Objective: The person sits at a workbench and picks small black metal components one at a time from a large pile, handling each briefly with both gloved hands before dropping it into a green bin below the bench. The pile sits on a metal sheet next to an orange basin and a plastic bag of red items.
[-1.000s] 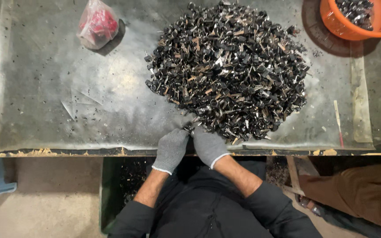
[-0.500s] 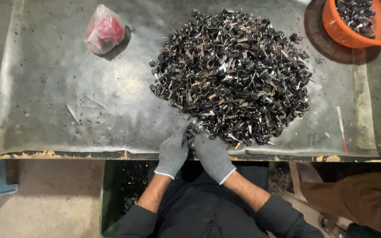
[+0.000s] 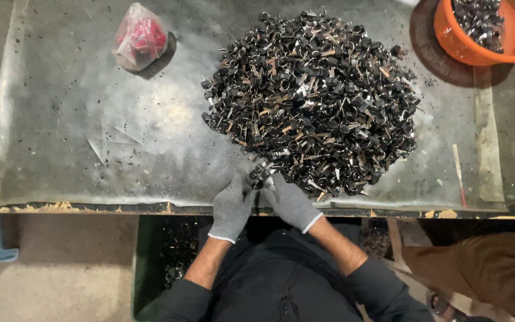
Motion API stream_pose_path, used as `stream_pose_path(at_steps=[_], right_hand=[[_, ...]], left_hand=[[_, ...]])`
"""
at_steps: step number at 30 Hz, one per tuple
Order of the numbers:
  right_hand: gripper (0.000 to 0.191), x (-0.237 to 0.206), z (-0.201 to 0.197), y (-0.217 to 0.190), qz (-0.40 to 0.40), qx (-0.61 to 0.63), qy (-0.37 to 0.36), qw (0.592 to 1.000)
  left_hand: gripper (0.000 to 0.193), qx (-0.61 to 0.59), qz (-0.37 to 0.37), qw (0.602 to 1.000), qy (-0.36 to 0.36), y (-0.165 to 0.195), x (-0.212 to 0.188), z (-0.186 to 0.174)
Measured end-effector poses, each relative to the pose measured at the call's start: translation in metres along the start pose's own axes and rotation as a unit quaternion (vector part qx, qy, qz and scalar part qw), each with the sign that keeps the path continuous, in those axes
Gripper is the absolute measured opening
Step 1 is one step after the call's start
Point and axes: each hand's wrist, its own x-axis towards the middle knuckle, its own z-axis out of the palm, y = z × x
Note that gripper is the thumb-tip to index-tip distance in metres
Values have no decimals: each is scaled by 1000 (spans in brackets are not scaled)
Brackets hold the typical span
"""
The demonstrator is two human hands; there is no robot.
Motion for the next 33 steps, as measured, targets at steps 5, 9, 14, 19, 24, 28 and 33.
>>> stream_pose_path(at_steps=[5,9,14,19,24,28,33], right_hand=[[29,-17,16,-7,-92,-103,89,986],[18,-23,19,-8,-151,-210,118,959],[18,-23,22,-6,-151,-263,149,941],[13,-12,40,-6,-84,-282,125,947],[20,5,37,-6,-113,-245,73,960],[31,3,16,-1,-94,-59,-76,991],[46,-22,7,3,-42,-89,40,994]], left_hand=[[12,97,67,992,38,6,-11,2],[11,79,37,995,49,6,-9,0],[13,83,40,995,37,3,-14,4],[12,110,40,993,22,-9,-18,24],[6,114,55,992,27,-16,-18,24],[10,96,11,995,7,-3,-20,6],[22,60,-11,994,90,11,-28,-23]])
